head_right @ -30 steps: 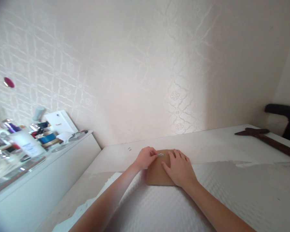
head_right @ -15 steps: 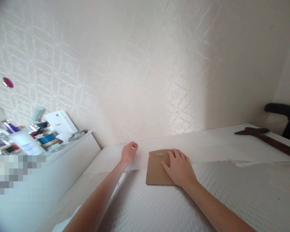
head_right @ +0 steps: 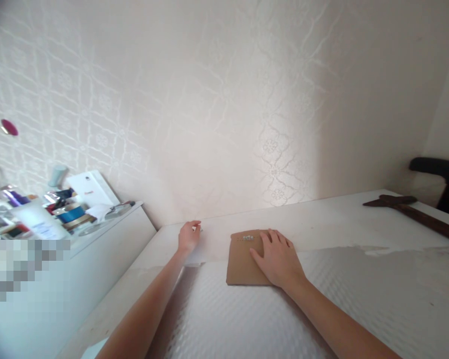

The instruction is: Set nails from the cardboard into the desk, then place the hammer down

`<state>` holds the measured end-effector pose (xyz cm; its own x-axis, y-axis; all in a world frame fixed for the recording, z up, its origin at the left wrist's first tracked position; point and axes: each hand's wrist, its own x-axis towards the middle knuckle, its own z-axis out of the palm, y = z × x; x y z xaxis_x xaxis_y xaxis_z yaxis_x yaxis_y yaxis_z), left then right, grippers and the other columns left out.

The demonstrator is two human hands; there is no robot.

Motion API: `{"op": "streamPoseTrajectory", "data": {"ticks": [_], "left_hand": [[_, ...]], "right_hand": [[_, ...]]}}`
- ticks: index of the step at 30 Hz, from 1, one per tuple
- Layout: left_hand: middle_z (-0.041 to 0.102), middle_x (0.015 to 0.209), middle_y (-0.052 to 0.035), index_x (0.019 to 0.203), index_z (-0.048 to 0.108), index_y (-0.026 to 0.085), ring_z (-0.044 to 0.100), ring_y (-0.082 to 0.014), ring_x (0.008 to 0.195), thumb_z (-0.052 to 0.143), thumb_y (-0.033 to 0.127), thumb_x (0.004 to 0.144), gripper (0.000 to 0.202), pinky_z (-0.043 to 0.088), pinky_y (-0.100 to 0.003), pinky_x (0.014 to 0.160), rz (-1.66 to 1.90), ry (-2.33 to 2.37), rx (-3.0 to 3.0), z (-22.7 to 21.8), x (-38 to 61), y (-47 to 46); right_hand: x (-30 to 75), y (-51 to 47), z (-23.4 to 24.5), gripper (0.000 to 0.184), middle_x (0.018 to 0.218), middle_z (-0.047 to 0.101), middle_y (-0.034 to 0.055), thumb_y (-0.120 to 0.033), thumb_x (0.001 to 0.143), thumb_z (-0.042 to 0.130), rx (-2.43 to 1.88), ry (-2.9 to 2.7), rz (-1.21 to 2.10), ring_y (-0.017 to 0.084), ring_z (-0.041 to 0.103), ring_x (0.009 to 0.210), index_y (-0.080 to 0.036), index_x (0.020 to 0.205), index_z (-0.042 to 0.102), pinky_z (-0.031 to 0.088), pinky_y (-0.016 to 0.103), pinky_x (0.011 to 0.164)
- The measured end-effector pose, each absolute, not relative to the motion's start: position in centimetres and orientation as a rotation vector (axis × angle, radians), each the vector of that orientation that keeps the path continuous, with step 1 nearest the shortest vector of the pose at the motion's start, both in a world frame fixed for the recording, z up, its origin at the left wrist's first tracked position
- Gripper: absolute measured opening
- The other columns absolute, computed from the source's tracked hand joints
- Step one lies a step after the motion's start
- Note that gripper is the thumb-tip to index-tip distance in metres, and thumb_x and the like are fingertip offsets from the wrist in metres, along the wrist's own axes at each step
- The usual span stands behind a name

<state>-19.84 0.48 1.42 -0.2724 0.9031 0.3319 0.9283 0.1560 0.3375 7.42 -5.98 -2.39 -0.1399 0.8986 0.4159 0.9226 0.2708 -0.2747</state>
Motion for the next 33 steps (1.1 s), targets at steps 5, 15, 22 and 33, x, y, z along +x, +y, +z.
{"op": "streamPoseTrajectory", "data": {"ticks": [5,15,22,33], "left_hand": [[0.067,0.099,-0.0026,0.102,0.066,0.020,0.060,-0.0136,0.084,0.047,0.024,0.085,0.025,0.045,-0.026,0.086,-0.763,-2.045,-2.442,1.9,-14.5,-0.6],[0.066,0.092,-0.0045,0.088,0.064,0.019,0.060,-0.0169,0.087,0.048,0.020,0.083,0.017,0.045,-0.027,0.082,-0.609,-1.819,-2.680,1.5,-9.3,-2.3],[0.069,0.092,-0.0028,0.094,0.060,0.020,0.062,-0.0156,0.083,0.044,0.027,0.088,0.018,0.046,-0.026,0.076,-0.835,-2.006,-2.492,2.0,-10.8,-1.6],[0.068,0.103,-0.0083,0.094,0.070,0.021,0.062,-0.0241,0.097,0.046,0.029,0.085,0.027,0.046,-0.032,0.080,-0.461,-2.411,-1.849,2.3,-20.8,-0.2]], "right_hand": [[7.4,-6.1,-2.1,0.048,0.124,0.053,0.0155,-0.044,0.085,0.041,-1.650,-2.050,-0.053,0.027,0.047,0.114,-0.012,0.118,0.055,0.035,0.041,0.094],[7.4,-5.9,-2.4,0.048,0.125,0.053,0.0160,-0.045,0.085,0.041,-1.646,-2.049,-0.066,0.028,0.046,0.115,-0.013,0.118,0.055,0.036,0.042,0.093],[7.3,-6.1,-2.1,0.047,0.124,0.053,0.0152,-0.044,0.085,0.041,-1.640,-2.030,-0.053,0.028,0.047,0.114,-0.014,0.118,0.055,0.036,0.042,0.093],[7.3,-6.2,-2.0,0.048,0.124,0.053,0.0150,-0.044,0.086,0.039,-1.653,-2.042,-0.046,0.027,0.046,0.114,-0.013,0.118,0.054,0.035,0.041,0.094]]}}
